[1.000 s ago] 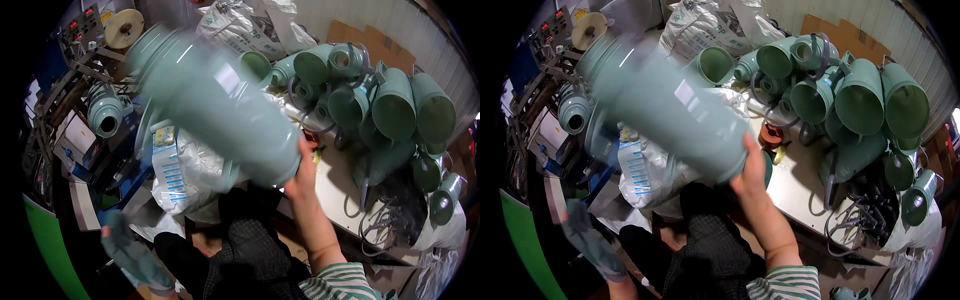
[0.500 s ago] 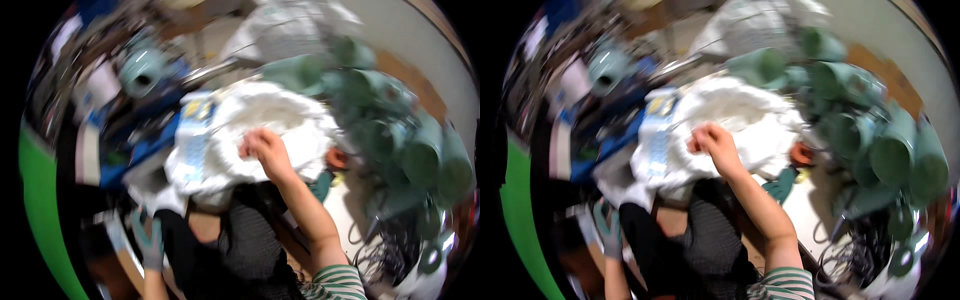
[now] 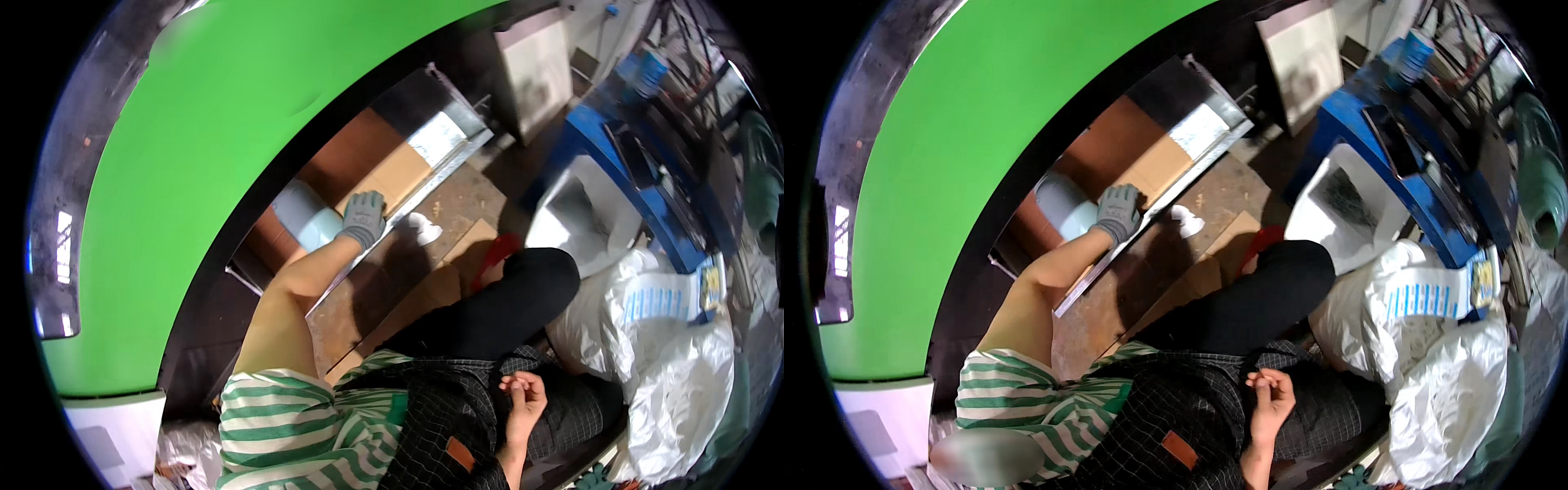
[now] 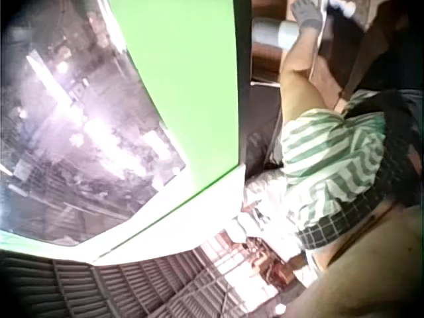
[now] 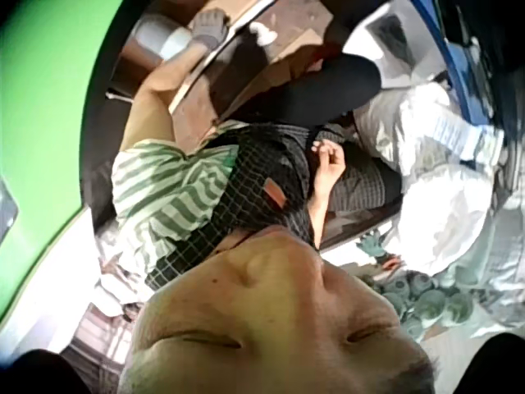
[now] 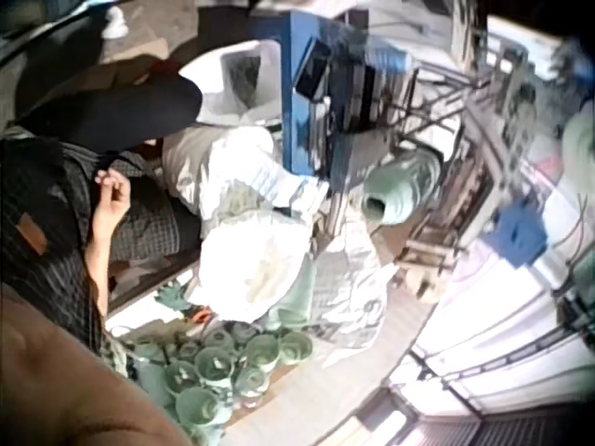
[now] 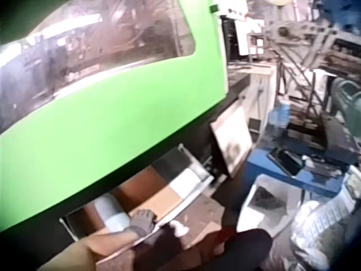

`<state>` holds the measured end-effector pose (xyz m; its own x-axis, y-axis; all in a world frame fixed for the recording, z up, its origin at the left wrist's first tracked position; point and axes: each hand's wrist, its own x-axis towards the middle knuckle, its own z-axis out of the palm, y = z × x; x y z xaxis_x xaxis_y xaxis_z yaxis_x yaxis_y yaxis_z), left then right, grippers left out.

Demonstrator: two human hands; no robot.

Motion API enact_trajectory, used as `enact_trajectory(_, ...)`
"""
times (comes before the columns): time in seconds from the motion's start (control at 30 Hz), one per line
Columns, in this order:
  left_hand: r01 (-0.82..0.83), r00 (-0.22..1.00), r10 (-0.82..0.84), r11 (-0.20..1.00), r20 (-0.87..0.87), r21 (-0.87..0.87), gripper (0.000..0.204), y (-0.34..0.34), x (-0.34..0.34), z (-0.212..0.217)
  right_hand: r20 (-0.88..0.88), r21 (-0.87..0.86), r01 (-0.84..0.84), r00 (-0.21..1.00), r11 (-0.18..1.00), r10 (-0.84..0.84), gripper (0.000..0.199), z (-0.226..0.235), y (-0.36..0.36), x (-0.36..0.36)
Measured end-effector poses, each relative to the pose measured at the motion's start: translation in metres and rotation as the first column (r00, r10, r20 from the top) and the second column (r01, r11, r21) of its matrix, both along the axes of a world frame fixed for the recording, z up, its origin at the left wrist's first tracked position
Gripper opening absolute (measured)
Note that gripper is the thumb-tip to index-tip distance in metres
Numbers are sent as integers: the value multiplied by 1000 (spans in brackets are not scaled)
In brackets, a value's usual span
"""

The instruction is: The person sits on the floor in a workshop and assembles light green watering cans. They pick up a can body, attach a grey handle, and place the finished unit on a nearby table. The process is repeated multiple times with a pile of can bodies and handles nearby.

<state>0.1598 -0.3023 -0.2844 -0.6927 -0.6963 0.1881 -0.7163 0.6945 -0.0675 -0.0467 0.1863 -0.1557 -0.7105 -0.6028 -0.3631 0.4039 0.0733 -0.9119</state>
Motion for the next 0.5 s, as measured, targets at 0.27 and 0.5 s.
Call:
enact_trajectory(0.27,-882,91,992,121,-89,456,147,-26,169,-80,32,111,199,979,974,-203,9,-25,17,-17)
enact_trajectory(0.5,338,-55,973,228,-223,913,84,-5,117,-19,-112,98,54,993,994,-43,7,-9,4,-15)
